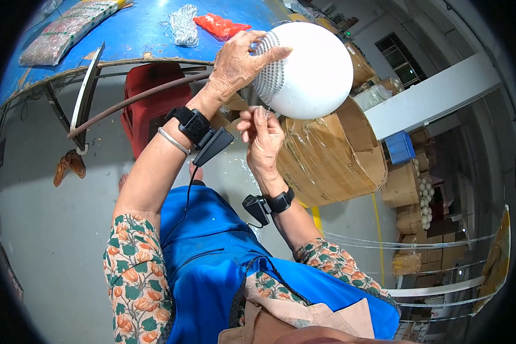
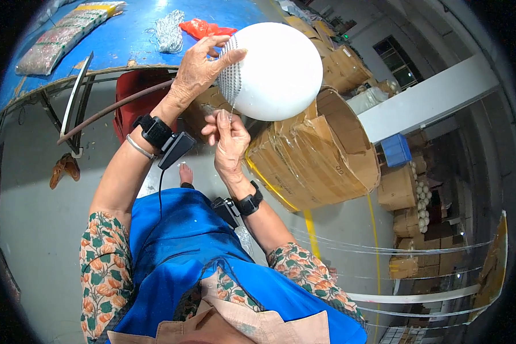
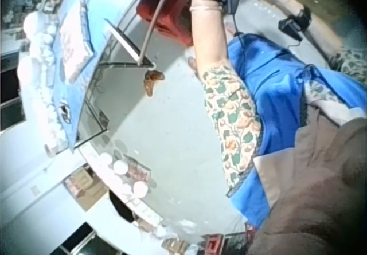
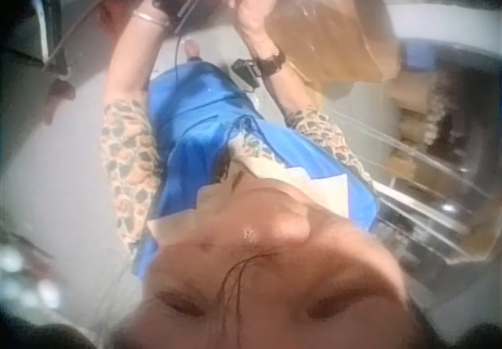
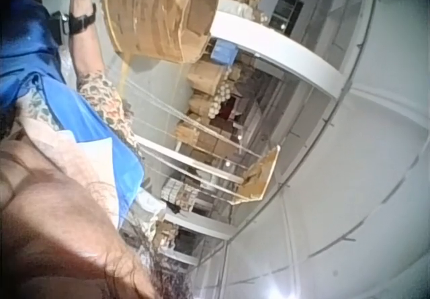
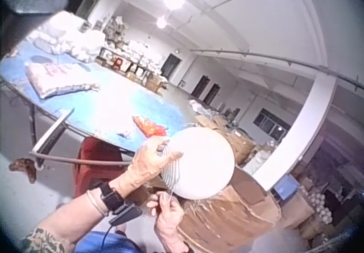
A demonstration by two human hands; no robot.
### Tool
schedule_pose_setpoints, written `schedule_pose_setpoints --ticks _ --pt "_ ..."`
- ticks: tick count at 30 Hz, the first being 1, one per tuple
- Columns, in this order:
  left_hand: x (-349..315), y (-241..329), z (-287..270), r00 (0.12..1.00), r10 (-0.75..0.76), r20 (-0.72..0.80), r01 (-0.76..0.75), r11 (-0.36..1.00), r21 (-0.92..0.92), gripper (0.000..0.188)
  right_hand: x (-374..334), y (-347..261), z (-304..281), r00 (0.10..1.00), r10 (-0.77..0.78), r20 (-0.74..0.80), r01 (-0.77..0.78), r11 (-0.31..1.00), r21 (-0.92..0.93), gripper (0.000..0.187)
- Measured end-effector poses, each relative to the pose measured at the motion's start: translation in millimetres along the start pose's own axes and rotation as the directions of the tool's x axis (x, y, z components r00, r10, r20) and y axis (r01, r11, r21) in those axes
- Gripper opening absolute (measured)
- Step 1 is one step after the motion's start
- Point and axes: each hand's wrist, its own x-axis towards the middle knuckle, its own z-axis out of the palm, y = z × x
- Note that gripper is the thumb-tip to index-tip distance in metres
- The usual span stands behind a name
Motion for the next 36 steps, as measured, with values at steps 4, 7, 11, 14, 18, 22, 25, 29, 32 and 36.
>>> schedule_pose_setpoints --ticks 4,7,11,14,18,22,25,29,32,36 --pt "0 -1 0 1.0 -0.013 0.003 0.013 1.0 -0.019 0.077 -10 -9 -2 0.994 -0.106 0.023 0.107 0.991 -0.079 0.022" --pt "0 -3 -1 1.0 -0.017 0.003 0.017 0.999 -0.03 0.078 -15 -16 0 0.993 -0.121 0.011 0.121 0.977 -0.175 0.024" --pt "1 -7 0 1.0 -0.01 -0.001 0.01 1.0 -0.012 0.08 -15 -16 -7 0.993 -0.114 0.016 0.116 0.987 -0.113 0.025" --pt "1 -8 -1 1.0 -0.022 0.014 0.022 1.0 -0.018 0.08 -14 -15 -13 0.991 -0.129 0.034 0.133 0.98 -0.146 0.026" --pt "0 -6 0 0.999 -0.021 0.025 0.022 0.999 -0.023 0.082 -13 -21 -8 0.997 -0.072 -0.003 0.071 0.991 -0.111 0.028" --pt "0 -7 1 1.0 -0.021 0.017 0.021 1.0 -0.011 0.084 -11 -20 -8 1.0 -0.001 0.02 0.001 1.0 -0.004 0.029" --pt "0 -6 2 1.0 -0.024 0.013 0.024 1.0 -0.008 0.084 -10 -18 -7 0.999 -0.029 0.035 0.031 0.998 -0.048 0.029" --pt "-1 -5 2 0.999 -0.031 0.005 0.031 1.0 0.001 0.084 -9 -17 -3 0.998 -0.064 0.014 0.066 0.985 -0.158 0.028" --pt "0 -1 3 1.0 -0.031 0.007 0.031 0.999 -0.016 0.084 -9 -16 0 0.998 -0.055 -0.016 0.051 0.98 -0.191 0.027" --pt "-2 0 3 1.0 -0.01 -0.016 0.01 1.0 -0.006 0.082 -4 -13 5 0.999 -0.048 -0.022 0.044 0.99 -0.134 0.028"
